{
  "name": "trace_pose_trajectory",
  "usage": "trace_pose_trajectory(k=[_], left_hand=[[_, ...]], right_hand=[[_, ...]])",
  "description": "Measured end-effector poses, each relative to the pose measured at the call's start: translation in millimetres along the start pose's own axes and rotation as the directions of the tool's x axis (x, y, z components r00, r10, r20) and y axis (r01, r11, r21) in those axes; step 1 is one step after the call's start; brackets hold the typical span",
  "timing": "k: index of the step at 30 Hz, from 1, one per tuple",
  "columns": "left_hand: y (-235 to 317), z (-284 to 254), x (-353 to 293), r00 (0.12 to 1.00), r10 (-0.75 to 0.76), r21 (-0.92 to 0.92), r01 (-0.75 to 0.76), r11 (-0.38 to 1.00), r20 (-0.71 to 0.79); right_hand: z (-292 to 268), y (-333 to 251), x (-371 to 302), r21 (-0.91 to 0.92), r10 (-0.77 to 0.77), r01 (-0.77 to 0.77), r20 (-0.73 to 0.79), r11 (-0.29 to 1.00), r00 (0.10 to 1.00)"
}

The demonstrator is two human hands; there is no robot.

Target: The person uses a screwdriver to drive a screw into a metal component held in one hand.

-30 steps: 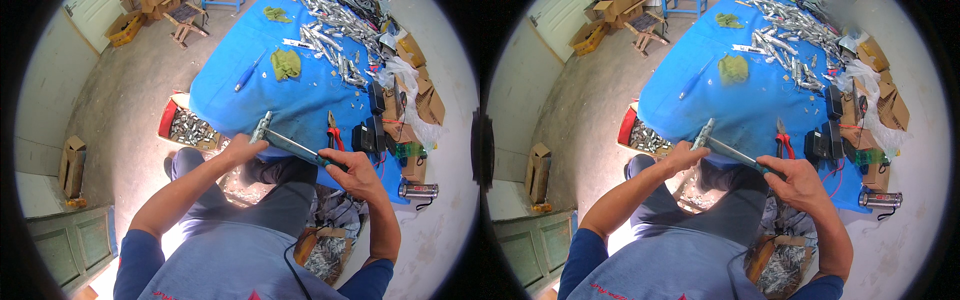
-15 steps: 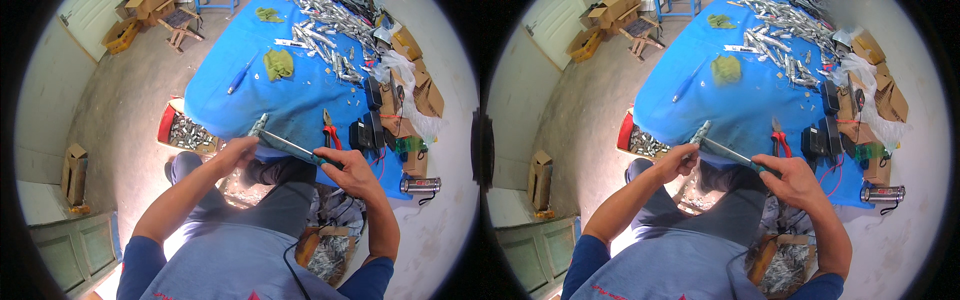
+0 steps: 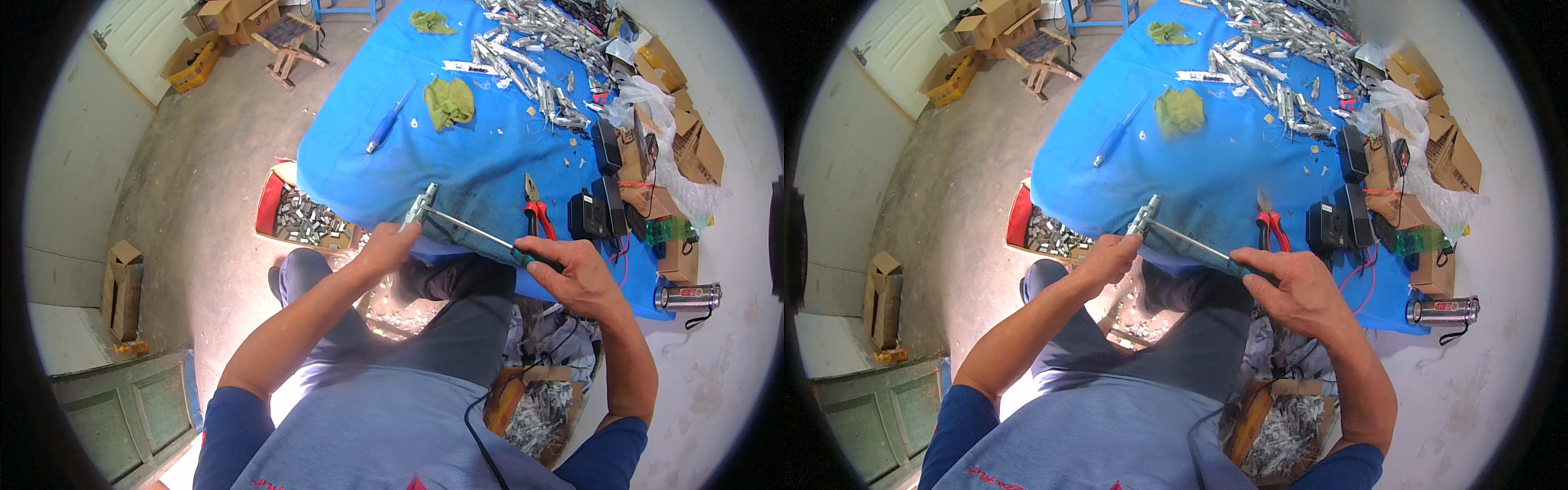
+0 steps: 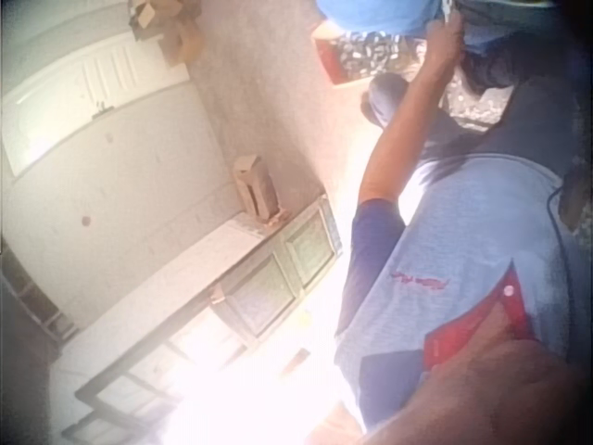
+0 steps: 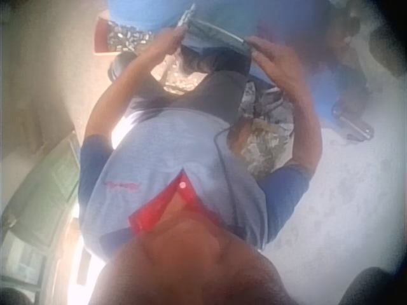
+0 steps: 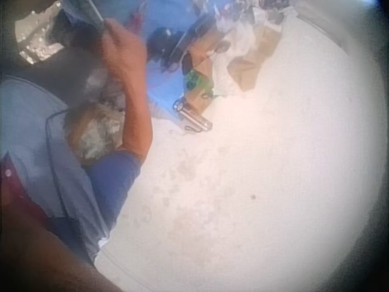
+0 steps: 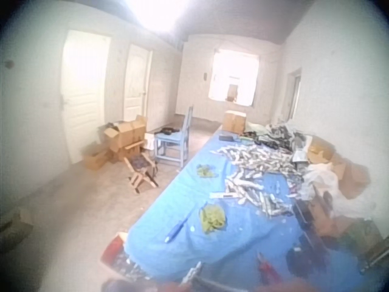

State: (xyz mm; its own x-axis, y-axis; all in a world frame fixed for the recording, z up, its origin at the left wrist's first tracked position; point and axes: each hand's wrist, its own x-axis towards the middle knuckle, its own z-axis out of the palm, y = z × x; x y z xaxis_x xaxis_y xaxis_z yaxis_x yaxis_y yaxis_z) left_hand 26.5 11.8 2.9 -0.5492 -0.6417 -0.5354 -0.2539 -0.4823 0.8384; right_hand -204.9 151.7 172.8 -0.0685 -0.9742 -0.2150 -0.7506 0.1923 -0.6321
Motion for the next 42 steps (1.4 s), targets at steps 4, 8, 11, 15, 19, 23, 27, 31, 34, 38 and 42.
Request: trace_pose_trajectory(k=[4,8,11,15,19,23,27,31,34,38,42], left_hand=[[-10.3,0.3,6.3,0.994,0.096,0.121,-0.090,0.989,-0.044],[-7.6,-0.5,4.6,0.996,0.087,0.107,-0.084,0.991,-0.026],[-4.2,-0.1,2.6,0.996,0.086,0.119,-0.082,0.990,-0.027],[-5.5,-0.7,3.6,0.994,0.105,0.167,-0.097,0.981,-0.037],[-5.7,-2.1,5.9,0.992,0.119,0.293,-0.103,0.951,-0.040],[-6.4,1.0,8.1,0.986,0.140,0.405,-0.090,0.910,-0.094],[7.5,2.9,-2.0,0.985,0.148,0.464,-0.089,0.881,-0.092],[10.7,4.2,-4.1,0.987,0.130,0.486,-0.068,0.871,-0.095],[14.4,3.6,-8.3,0.984,0.154,0.485,-0.092,0.870,-0.090],[5.5,5.3,-1.3,0.978,0.159,0.468,-0.078,0.880,-0.136],[1.6,1.6,4.0,0.977,0.170,0.420,-0.102,0.902,-0.126]], right_hand=[[1.5,1.3,3.4,-0.010,-0.026,0.026,0.000,1.000,1.000],[-2.4,-3.1,4.4,-0.035,0.006,-0.006,0.022,0.999,1.000],[-3.3,-2.6,5.5,-0.041,-0.002,0.003,0.028,0.999,1.000],[-5.1,-3.1,8.4,-0.041,-0.009,0.011,0.041,0.999,0.999],[-9.8,-5.0,10.7,-0.067,-0.021,0.024,0.056,0.997,0.998],[-11.8,-7.7,18.0,-0.175,-0.158,0.165,0.054,0.971,0.986],[-17.4,-14.6,22.7,-0.229,-0.187,0.203,0.091,0.952,0.978],[-26.1,-18.2,28.3,-0.119,0.015,0.009,0.197,0.993,0.980],[-24.6,-10.7,30.6,0.084,0.203,-0.231,0.259,0.969,0.944],[-7.2,-4.1,16.0,0.342,0.363,-0.439,0.264,0.831,0.894],[21.5,14.9,-0.2,0.167,0.111,-0.115,0.034,0.979,0.993]])
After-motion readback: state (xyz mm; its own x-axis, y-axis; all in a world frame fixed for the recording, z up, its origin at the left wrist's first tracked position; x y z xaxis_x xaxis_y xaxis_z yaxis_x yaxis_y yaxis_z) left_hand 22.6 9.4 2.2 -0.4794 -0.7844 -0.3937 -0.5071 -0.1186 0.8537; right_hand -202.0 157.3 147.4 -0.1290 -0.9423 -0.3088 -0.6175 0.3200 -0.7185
